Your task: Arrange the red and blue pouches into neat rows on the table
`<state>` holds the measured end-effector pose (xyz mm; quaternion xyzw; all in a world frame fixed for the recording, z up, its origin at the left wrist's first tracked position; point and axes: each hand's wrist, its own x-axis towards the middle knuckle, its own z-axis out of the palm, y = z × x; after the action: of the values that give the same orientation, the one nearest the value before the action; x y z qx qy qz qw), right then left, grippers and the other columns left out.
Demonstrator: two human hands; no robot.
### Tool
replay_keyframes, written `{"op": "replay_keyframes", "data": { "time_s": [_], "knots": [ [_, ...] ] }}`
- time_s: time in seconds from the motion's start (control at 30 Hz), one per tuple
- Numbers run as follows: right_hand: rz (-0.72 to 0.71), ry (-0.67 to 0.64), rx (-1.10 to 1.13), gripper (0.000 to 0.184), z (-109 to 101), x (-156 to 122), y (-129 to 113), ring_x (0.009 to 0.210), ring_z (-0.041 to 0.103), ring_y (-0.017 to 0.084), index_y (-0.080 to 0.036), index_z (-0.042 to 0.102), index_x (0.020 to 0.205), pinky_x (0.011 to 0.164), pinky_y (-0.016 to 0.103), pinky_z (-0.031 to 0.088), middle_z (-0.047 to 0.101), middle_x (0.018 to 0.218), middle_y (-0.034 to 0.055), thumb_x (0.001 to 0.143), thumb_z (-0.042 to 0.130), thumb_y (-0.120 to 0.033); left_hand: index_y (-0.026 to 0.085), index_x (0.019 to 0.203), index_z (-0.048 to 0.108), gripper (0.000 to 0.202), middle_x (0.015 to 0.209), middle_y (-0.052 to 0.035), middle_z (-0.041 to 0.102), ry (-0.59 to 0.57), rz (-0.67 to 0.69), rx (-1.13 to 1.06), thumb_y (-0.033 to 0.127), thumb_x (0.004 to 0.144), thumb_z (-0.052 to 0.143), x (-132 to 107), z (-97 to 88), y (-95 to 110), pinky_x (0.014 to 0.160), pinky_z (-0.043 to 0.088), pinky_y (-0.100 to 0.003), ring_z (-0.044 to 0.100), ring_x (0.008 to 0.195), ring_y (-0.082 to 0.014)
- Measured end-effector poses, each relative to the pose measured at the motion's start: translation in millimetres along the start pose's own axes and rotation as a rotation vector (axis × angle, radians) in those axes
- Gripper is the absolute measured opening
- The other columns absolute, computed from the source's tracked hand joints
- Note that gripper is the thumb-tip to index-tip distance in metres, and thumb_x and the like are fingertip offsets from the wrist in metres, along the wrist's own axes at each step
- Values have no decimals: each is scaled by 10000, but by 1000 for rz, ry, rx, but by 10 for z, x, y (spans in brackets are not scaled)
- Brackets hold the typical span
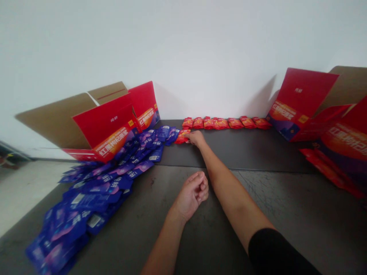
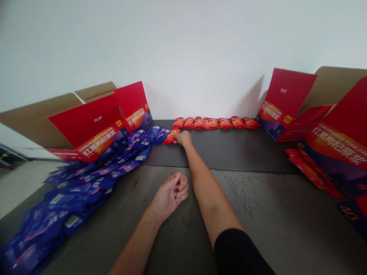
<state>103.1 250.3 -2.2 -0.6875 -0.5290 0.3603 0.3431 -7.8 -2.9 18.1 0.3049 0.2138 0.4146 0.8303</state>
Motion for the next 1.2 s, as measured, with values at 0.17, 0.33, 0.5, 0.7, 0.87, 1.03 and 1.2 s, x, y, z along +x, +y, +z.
{"op": "replay_keyframes", "data": {
  "time_s": [0.17,0.33,0.5,0.7,0.87,1.03,1.2],
  "knots": [
    [10,22,-31,254,-162,-9,46,468,580,120,-101,734,801,486,196,410,672,567,68,792,731,-355,150,743,498,323,664,51,409,-15,4,-11,362,866,708,2,-24,-8,452,169,-207,307,474,-31],
    [24,39,-24,257,-295,0,123,451,542,111,-99,728,784,481,203,404,663,561,65,786,731,-356,146,736,512,343,645,54,414,5,-3,2,385,848,731,3,-21,-7,452,176,-206,309,471,-33],
    [14,44,42,227,-287,-26,125,418,491,93,-108,724,811,446,189,373,622,525,25,801,710,-334,148,735,509,345,645,56,413,9,-3,13,386,843,735,-1,-14,-7,453,175,-204,305,469,-31],
    [-15,36,177,191,-314,-101,36,394,422,70,-115,692,814,396,172,331,589,522,4,882,637,-284,146,740,516,349,651,54,403,7,-10,23,404,850,723,0,-29,-11,456,180,-202,309,478,-32],
    [-29,21,221,205,-238,-117,2,406,447,63,-106,702,864,423,157,364,592,533,-1,902,652,-301,148,738,518,347,651,54,405,5,-8,23,401,841,732,1,-23,-8,454,183,-201,309,476,-33],
    [-33,5,181,207,-116,-82,60,413,479,60,-120,734,882,432,148,376,614,551,-14,866,706,-324,150,735,515,353,645,56,402,2,-9,16,407,840,733,2,-23,-12,454,184,-201,309,478,-36],
    [-28,37,125,255,-101,-85,70,486,583,81,-143,752,977,495,150,440,693,662,11,856,725,-366,156,742,504,342,652,59,392,2,-5,25,395,847,725,7,-29,-17,458,196,-201,308,476,-35]
  ]
}}
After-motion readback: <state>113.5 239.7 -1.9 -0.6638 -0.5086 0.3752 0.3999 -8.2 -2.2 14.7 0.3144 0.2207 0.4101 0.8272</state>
